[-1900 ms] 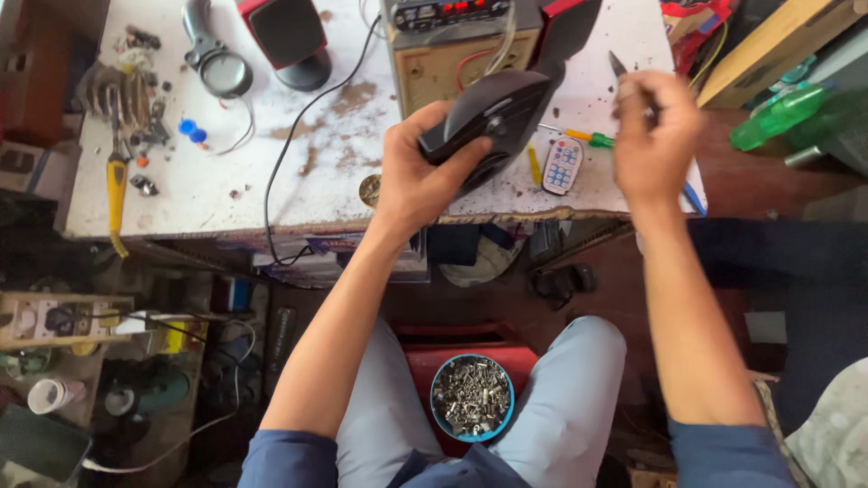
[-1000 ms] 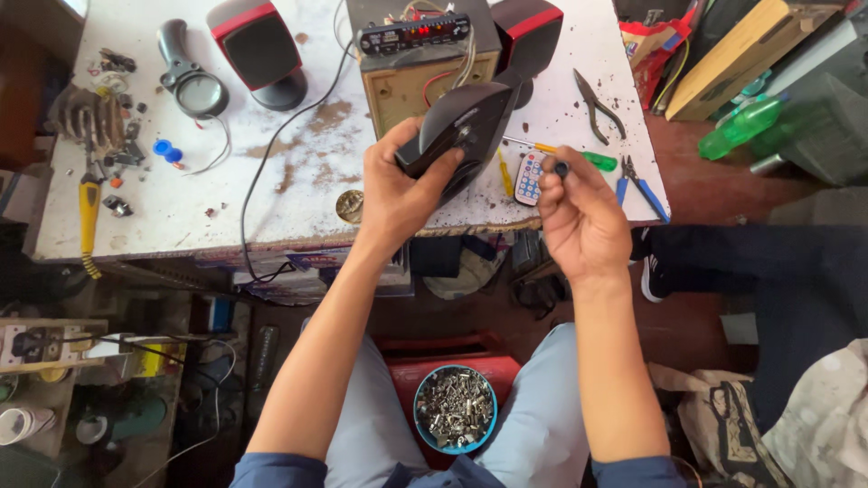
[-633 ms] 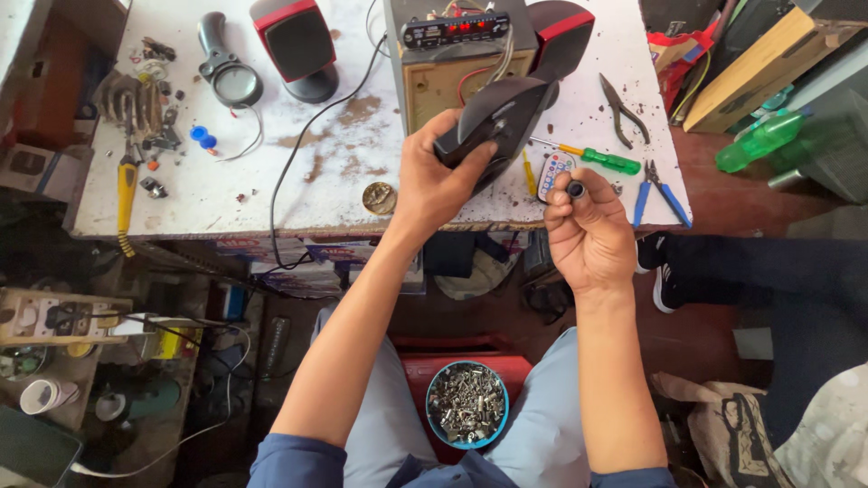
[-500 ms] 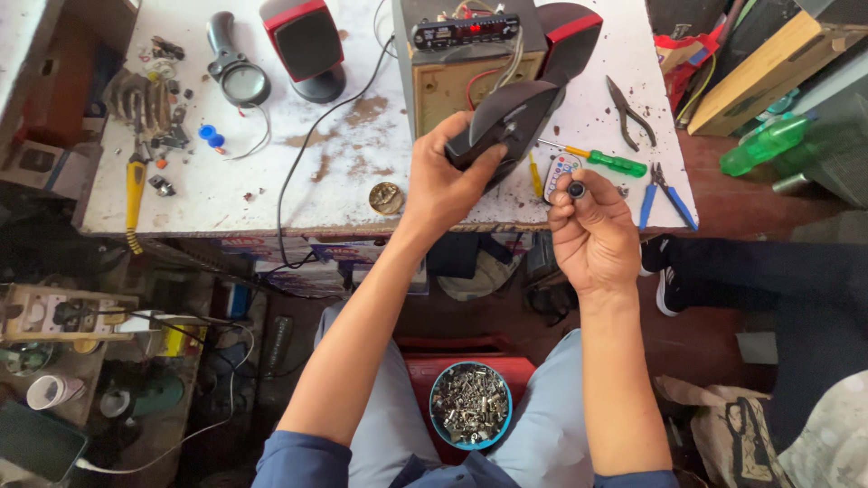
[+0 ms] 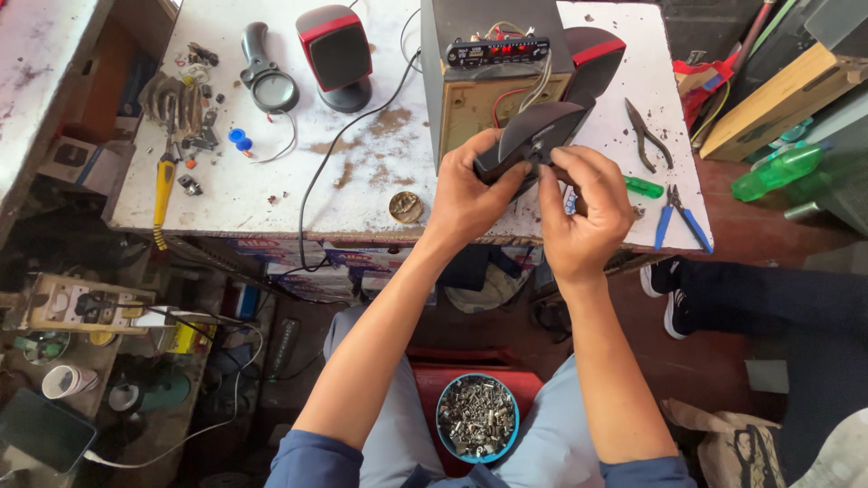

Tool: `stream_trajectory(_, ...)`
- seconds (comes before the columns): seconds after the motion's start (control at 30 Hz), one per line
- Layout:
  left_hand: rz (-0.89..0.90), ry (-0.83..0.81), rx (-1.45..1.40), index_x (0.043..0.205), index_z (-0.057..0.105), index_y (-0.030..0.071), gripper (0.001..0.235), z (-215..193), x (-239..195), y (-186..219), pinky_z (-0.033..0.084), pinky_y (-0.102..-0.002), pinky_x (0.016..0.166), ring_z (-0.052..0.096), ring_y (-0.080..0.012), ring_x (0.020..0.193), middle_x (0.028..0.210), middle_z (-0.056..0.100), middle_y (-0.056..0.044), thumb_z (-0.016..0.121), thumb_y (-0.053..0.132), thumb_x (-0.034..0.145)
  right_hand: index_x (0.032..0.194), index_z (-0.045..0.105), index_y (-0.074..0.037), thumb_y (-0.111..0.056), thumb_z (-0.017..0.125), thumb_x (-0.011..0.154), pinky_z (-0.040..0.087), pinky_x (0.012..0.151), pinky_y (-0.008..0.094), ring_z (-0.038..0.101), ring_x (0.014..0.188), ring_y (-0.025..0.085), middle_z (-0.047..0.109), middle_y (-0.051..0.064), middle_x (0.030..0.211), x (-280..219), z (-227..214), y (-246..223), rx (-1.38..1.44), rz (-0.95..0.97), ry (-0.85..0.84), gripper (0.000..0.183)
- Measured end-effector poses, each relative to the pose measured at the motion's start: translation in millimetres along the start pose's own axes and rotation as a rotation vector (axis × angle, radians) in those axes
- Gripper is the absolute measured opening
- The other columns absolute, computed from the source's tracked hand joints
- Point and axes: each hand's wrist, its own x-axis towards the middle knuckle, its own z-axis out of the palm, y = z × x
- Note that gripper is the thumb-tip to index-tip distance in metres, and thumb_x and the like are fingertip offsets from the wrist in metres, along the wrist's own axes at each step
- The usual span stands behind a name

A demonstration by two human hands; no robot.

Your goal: The person disassembles a black electronic device, removes a circuit board, and uses a screwdriver to adjust components on the board. They then reassemble the device and test it with a remote control.

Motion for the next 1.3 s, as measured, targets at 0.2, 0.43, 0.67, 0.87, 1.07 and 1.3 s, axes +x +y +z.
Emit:
stream_trajectory(0.2, -0.005, -0.009, -0.053, 0.107, 0.069, 0.002, 0.017, 0.2, -0.4, -0.1, 0.049, -0.024, 0.067, 0.053, -0.0030, 0.075, 0.081, 0.065, 0.002, 0.072, 0.006, 0.090, 0.119, 0.071, 0.001, 0.008, 0.078, 0.097, 0.058, 0.089, 0.032, 0.071, 0.105, 0.026, 0.069, 0.013, 0.118, 4.8, 1.0, -0.8, -0.111, -0.084, -0.018, 0.024)
stream_trajectory(0.43, 0.005, 0.002, 0.015, 0.106, 0.069, 0.002, 0.017, -1.2, 0.3, 0.4, 0.048, -0.025, 0.066, 0.052, -0.0037, 0.073, 0.078, 0.064, 0.001, 0.073, 0.006, 0.090, 0.124, 0.064, 0.006, 0.000, 0.074, 0.099, 0.062, 0.088, 0.028, 0.070, 0.102, 0.015, 0.064, 0.014, 0.120, 4.6, 4.5, 3.7, 0.150, 0.047, -0.016, 0.027)
stream_trajectory(0.67, 0.002, -0.001, 0.037, 0.104, 0.069, 0.003, 0.017, -0.1, 0.6, 0.6, 0.049, -0.025, 0.066, 0.053, -0.0048, 0.073, 0.077, 0.063, 0.001, 0.072, 0.006, 0.088, 0.116, 0.071, 0.005, -0.001, 0.075, 0.101, 0.058, 0.078, 0.024, 0.072, 0.089, 0.011, 0.073, 0.011, 0.102, 3.6, 2.5, 7.0, 0.060, 0.238, -0.027, 0.017)
stream_trajectory(0.87, 0.003, -0.022, 0.015, 0.105, 0.068, 0.003, 0.016, -0.9, 0.9, 0.6, 0.048, -0.026, 0.066, 0.052, -0.0049, 0.073, 0.078, 0.061, 0.002, 0.072, 0.006, 0.089, 0.114, 0.072, 0.001, 0.008, 0.076, 0.094, 0.057, 0.087, 0.032, 0.071, 0.099, 0.024, 0.070, 0.016, 0.112, 7.9, 2.5, 0.6, -0.167, -0.105, -0.053, 0.021)
stream_trajectory(1.07, -0.018, -0.019, 0.056, 0.104, 0.068, 0.003, 0.017, -0.7, -0.6, 1.7, 0.047, -0.025, 0.065, 0.051, -0.0054, 0.072, 0.076, 0.060, 0.001, 0.072, 0.006, 0.088, 0.111, 0.068, 0.000, 0.005, 0.072, 0.096, 0.058, 0.090, 0.029, 0.070, 0.105, 0.018, 0.068, 0.013, 0.120, 7.5, 0.0, 0.0, 0.010, -0.027, -0.057, 0.016)
stream_trajectory(1.3, 0.033, -0.027, 0.018, 0.106, 0.068, 0.002, 0.017, -1.5, -0.7, 1.1, 0.052, -0.025, 0.070, 0.058, -0.0040, 0.077, 0.082, 0.067, 0.001, 0.070, 0.005, 0.090, 0.109, 0.068, 0.002, -0.006, 0.072, 0.104, 0.058, 0.071, 0.026, 0.071, 0.079, 0.010, 0.074, 0.010, 0.091, 2.4, 0.9, 10.0, 0.168, 0.372, -0.072, 0.010)
